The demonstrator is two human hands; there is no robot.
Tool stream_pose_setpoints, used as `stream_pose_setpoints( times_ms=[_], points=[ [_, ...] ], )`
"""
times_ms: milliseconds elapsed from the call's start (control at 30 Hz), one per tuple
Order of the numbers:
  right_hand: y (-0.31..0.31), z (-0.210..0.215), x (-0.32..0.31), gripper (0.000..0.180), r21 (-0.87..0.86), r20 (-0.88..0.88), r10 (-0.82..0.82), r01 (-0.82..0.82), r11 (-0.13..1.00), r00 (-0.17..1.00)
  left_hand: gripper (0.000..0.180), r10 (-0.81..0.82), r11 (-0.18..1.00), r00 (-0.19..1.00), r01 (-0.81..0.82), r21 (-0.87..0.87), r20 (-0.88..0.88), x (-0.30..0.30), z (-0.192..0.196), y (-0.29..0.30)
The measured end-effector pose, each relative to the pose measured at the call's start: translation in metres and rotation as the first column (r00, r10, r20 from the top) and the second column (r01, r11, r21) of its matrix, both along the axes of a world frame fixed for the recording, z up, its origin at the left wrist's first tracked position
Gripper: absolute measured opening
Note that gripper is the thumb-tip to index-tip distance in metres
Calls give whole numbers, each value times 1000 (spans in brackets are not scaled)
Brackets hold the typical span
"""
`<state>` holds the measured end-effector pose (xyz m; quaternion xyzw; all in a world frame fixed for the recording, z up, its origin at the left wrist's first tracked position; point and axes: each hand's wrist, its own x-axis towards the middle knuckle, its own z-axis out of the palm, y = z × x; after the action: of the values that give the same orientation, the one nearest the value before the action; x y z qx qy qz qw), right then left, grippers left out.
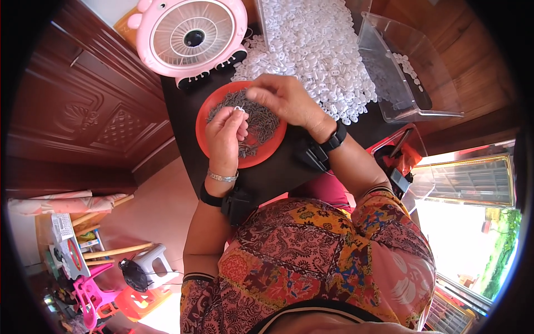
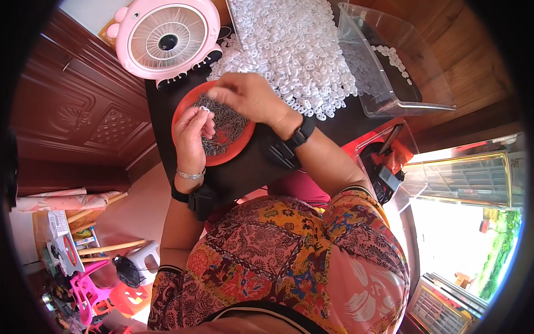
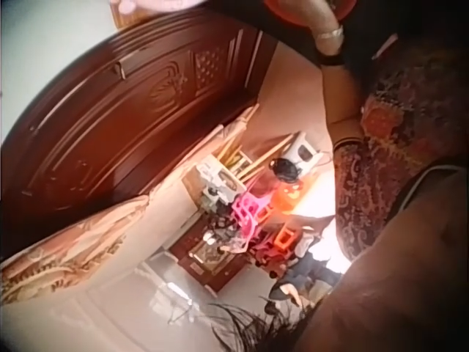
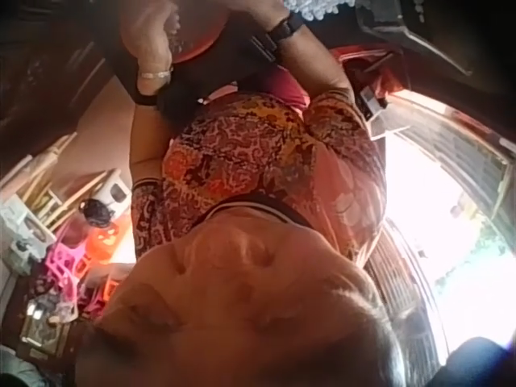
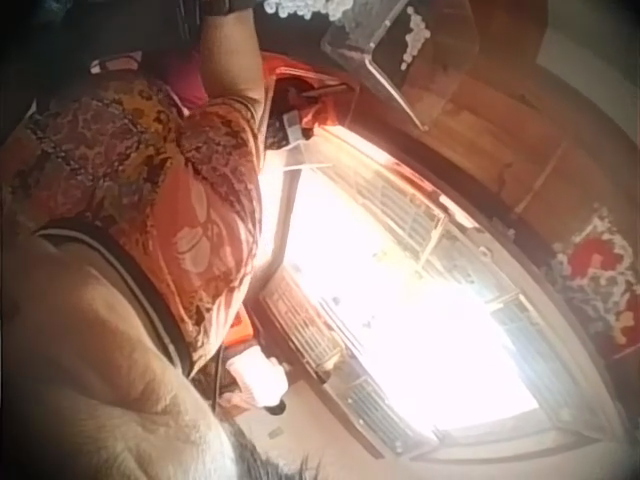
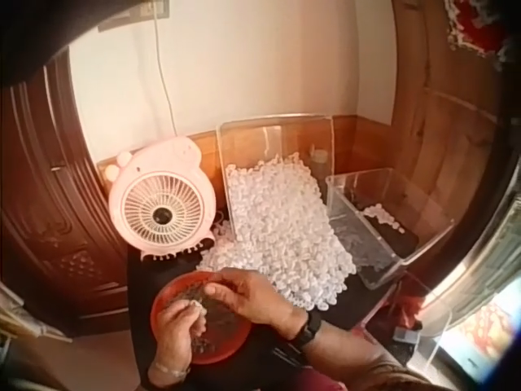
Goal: Assembling small plastic components by inserting metal pins into them.
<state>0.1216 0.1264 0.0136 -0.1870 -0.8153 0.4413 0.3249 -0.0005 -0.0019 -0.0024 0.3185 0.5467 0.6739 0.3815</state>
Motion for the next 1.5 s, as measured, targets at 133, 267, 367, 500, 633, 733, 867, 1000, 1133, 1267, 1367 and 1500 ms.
stream_pose_setpoints(
  times_ms=[133,267,367,500,633,733,867,1000,1133,1267,1367,1500],
  points=[
    [41,-8,16,16,398,22,-461,415,818,887,16,-1,1000,997,0,17,73,-9,0,2],
    [61,-29,24,13,671,214,-570,304,676,794,17,-23,999,992,18,41,125,-6,4,3],
    [57,-30,17,12,705,256,-623,298,643,739,17,-16,999,990,10,45,137,-4,7,0],
    [57,-29,15,10,733,278,-646,278,620,711,18,-38,998,991,32,50,129,-5,9,0],
    [55,-26,12,11,698,176,-639,363,618,749,19,-56,998,987,49,50,147,-6,7,-1],
    [41,-18,6,13,494,125,-486,371,787,865,19,-75,995,983,62,79,168,-7,6,-1],
    [5,-2,-3,17,3,140,-72,73,997,987,18,-115,986,973,87,142,202,-8,2,2],
    [-11,-12,-13,11,-81,47,126,-122,989,991,20,-122,979,965,79,188,232,-12,-5,5],
    [-4,-22,-15,10,-274,-99,221,-240,931,970,20,-115,978,957,61,201,267,-12,-3,4],
    [3,-23,-11,10,-501,-199,298,-358,788,934,19,-124,975,958,69,213,260,-10,-1,5],
    [7,-24,-9,11,-586,-211,324,-385,713,922,19,-166,969,958,114,220,235,-14,-2,4],
    [5,-24,-10,12,-666,-283,340,-439,603,897,20,-254,946,933,185,265,256,-19,-5,4]
  ],
)
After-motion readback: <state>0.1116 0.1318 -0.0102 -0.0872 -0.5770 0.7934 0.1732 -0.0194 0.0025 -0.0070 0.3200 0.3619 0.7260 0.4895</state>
